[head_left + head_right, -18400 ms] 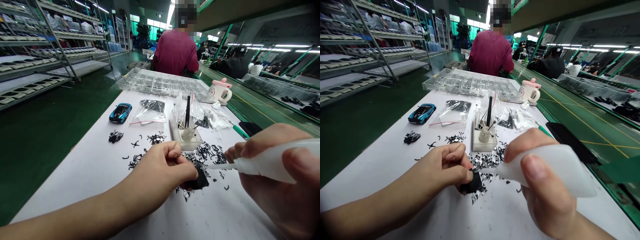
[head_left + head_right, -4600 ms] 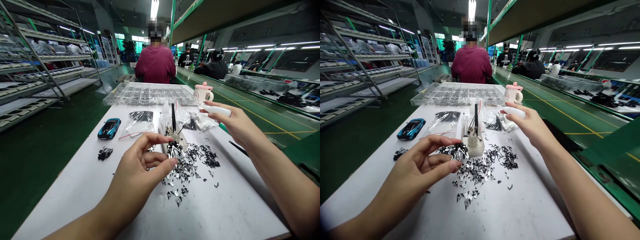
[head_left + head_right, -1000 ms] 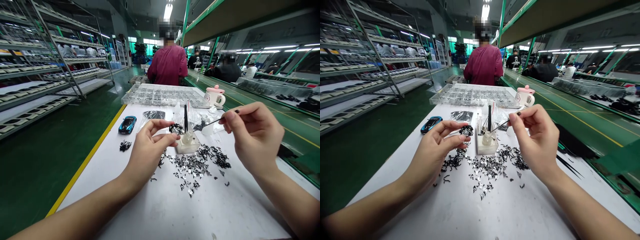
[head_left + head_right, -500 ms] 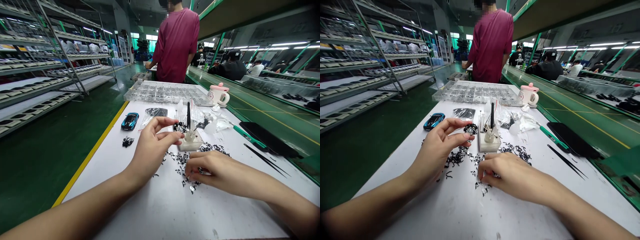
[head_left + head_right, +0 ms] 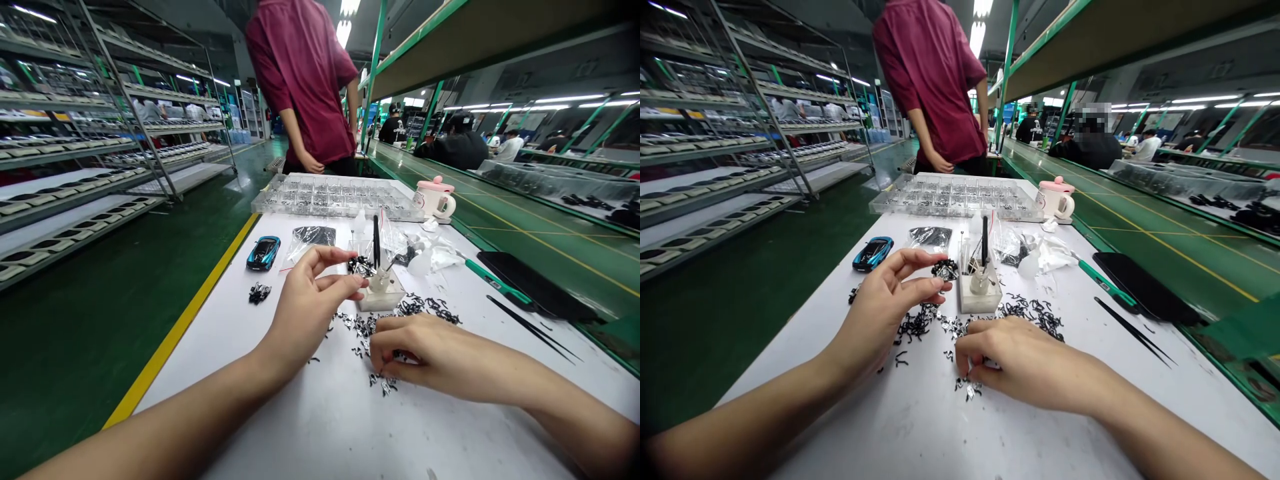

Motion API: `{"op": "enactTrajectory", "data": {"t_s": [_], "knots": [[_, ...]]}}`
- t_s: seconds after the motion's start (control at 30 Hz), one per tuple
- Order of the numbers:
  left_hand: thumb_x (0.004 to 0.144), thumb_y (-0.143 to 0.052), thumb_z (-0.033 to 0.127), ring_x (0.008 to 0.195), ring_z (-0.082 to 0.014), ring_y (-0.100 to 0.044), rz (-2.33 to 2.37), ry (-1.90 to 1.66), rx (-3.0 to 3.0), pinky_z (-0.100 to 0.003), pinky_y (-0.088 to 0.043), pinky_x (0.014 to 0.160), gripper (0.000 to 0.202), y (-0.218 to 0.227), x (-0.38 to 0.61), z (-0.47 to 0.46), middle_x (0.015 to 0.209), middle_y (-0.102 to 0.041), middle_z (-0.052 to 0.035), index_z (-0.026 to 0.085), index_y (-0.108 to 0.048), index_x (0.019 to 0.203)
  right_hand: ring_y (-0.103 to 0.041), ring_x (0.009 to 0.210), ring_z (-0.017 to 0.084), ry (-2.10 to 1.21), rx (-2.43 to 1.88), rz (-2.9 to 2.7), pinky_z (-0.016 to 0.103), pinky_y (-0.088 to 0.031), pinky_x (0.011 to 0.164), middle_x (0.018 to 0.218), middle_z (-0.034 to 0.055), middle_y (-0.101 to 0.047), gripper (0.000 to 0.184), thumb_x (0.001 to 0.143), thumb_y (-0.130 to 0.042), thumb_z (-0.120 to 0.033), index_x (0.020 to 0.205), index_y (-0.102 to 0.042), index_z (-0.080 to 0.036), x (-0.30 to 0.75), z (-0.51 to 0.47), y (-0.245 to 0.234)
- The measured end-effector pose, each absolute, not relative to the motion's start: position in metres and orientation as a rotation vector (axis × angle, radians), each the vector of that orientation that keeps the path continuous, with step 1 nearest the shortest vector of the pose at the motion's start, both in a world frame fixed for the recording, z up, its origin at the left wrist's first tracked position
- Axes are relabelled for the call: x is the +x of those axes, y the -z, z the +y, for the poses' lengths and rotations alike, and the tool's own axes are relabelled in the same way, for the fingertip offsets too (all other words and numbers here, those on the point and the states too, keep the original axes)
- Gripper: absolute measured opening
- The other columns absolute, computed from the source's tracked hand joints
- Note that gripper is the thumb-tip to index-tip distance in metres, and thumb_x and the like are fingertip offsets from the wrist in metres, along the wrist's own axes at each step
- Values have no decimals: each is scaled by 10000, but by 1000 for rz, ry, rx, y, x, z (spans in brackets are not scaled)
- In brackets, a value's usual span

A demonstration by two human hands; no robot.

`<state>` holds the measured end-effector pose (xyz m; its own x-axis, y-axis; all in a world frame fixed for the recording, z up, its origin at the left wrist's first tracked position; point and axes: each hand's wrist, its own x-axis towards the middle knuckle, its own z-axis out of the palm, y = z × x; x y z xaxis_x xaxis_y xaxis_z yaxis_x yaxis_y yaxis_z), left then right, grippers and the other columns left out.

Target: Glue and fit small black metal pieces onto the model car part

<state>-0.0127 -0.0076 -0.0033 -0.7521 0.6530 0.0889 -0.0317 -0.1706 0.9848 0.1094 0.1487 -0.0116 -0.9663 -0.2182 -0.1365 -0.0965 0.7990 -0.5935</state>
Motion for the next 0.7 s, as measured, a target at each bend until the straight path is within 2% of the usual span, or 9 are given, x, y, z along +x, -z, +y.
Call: {"op": "enactTrajectory", "data": {"t_s": [0.13,0.3,0.47,0.6,0.7], "knots": [[857,-766,251,823,-102,-707,1657,-1953,715,-228,-574,757,257,1,-12,-10,1302,-654,-61,173,-574,1008,-563,742,148,1100,-136,2813,283,-385,656,825,-16,-642,156,904,-570,-59,883,-632,-200,113,156,2],[878,-752,268,857,-115,-710,1677,-1921,734,-253,-569,787,250,-2,-13,-13,1317,-630,-64,181,-572,1028,-582,777,121,1490,-131,2741,245,-458,697,870,-19,-652,81,961,-579,-164,926,-633,-212,117,168,-11],[892,-738,254,823,-100,-697,1705,-1871,775,-260,-574,782,213,-5,-9,-15,1337,-624,-44,200,-581,1026,-513,627,78,1789,-29,2656,180,-384,556,728,-22,-629,120,981,-645,-303,952,-696,-199,115,172,-12],[901,-721,224,831,-85,-679,1722,-1853,837,-239,-576,792,159,-6,-3,-16,1328,-634,-3,226,-600,1004,-589,640,84,1909,-23,2624,165,-414,534,767,4,-687,146,975,-669,-331,1046,-717,-214,117,168,-10],[897,-728,217,840,-90,-672,1755,-1857,910,-227,-571,792,149,-5,-1,-17,1303,-653,4,240,-624,1001,-634,694,99,1906,-12,2741,172,-454,572,813,19,-716,119,974,-679,-321,970,-752,-227,120,162,-13]]}}
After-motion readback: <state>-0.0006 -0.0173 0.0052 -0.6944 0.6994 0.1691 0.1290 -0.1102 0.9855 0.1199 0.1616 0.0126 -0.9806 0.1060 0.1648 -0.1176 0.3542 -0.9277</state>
